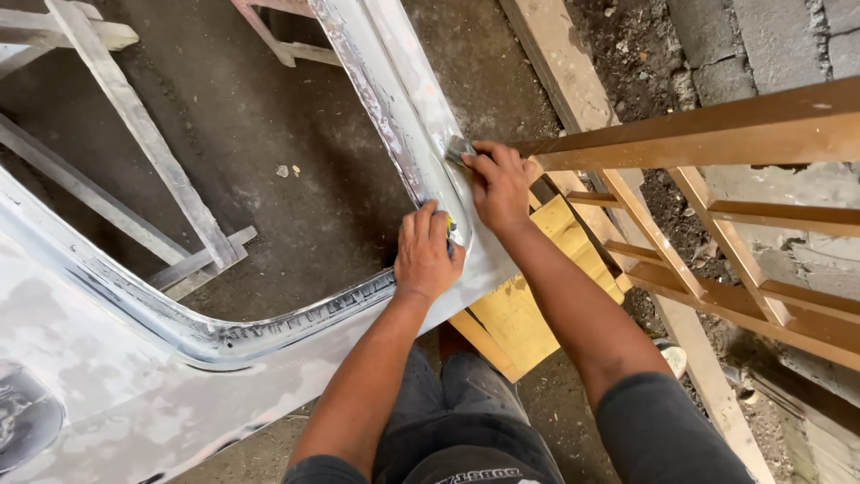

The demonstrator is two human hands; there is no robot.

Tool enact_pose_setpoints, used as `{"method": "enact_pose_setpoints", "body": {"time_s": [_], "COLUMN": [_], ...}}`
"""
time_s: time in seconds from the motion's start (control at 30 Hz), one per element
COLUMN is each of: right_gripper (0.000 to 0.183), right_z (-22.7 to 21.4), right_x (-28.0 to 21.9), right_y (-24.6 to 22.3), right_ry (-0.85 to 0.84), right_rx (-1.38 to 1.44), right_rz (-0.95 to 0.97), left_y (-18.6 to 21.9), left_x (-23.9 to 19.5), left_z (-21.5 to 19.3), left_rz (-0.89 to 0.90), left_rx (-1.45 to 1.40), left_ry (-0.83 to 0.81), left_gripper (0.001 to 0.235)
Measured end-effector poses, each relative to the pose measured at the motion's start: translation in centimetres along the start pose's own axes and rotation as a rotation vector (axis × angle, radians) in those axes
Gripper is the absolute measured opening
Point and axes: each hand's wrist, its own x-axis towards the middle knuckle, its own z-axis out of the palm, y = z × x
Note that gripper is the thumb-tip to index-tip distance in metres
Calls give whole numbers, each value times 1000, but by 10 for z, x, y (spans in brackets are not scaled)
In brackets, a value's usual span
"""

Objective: The person scrapes paint off a white car door using a metal scraper held in the right hand. They repeatedly wipe the scraped area with a yellow cloth held in the left hand to remove debris. The person works along the door's edge and frame, alternating between scraping and wiping.

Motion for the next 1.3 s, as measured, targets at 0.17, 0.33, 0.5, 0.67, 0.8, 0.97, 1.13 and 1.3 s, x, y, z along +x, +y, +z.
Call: {"method": "enact_pose_setpoints", "body": {"time_s": [0.17,0.33,0.5,0.67,0.8,0.97,1.13,1.3], "right_gripper": [27,32,24,24,26,27,17,27], "right_z": [-38,-56,-14,-21,-63,-51,1,-14], "right_x": [-76,-124,-26,-36,-119,-107,-6,-30], "right_y": [3,14,5,12,8,12,6,5], "right_ry": [-37,-134,-4,-40,-128,-131,5,8], "right_rx": [28,-9,20,19,-24,-40,-27,-23], "right_rz": [25,125,26,30,80,70,-28,-17], "left_y": [-2,-1,-2,-1,-2,0,-2,-4], "left_x": [2,2,-2,0,0,3,2,3], "left_z": [-1,-1,1,2,3,0,-2,1], "left_rz": [15,15,7,6,-12,18,20,11], "left_rx": [14,27,19,4,31,8,23,22], "left_ry": [23,0,0,15,3,23,23,-2], "left_gripper": [45,46,46,47,47,49,49,48]}}
